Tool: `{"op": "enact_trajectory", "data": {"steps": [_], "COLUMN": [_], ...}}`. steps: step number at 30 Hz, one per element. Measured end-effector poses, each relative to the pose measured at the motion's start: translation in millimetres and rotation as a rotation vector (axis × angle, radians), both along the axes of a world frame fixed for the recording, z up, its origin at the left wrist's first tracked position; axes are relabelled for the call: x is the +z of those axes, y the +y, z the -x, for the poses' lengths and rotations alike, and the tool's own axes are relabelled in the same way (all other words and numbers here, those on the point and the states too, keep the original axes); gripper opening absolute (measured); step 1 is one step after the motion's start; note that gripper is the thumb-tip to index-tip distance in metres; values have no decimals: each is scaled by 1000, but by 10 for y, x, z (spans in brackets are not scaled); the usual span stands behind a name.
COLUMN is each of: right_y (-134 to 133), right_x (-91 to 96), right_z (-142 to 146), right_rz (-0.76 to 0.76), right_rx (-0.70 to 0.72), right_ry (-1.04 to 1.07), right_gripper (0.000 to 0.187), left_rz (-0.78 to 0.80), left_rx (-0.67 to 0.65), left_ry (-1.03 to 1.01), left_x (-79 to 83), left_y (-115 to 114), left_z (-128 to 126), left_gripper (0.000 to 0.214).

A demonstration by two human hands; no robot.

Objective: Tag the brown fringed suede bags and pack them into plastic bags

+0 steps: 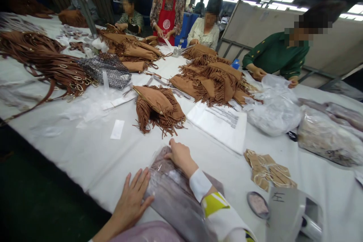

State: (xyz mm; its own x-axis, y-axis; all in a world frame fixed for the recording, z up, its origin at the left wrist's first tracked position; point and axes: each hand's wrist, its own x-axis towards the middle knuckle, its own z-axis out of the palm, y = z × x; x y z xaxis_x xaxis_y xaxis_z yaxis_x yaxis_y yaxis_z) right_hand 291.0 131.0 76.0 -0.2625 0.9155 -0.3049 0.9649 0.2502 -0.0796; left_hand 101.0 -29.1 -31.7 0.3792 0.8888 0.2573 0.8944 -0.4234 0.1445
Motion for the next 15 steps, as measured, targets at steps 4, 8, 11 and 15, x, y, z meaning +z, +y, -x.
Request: {"op": "enact_trajectory", "data": {"steps": [4,8,11,15], "right_y": [-241,-1014,-1647,-2085], "right_x": [-4,-236,-472,-594], "right_z": [-746,-1606,-1948,-1817], "right_rz": [-103,-268,-175,-195], "right_rx": [-244,-731,-1024,-1149], "right_ry": [36,239,329,508], "right_gripper": [43,61,77,88], "left_rz": [42,141,278,556], "left_rx": [5,218,287,266], "left_ry": [-99,-365,-561,-623], "left_x": [-37,12,123,241], "left_y": [-32,88,303,523], "left_z": [30,31,-38,-191], "left_gripper": [65,63,69,80]}}
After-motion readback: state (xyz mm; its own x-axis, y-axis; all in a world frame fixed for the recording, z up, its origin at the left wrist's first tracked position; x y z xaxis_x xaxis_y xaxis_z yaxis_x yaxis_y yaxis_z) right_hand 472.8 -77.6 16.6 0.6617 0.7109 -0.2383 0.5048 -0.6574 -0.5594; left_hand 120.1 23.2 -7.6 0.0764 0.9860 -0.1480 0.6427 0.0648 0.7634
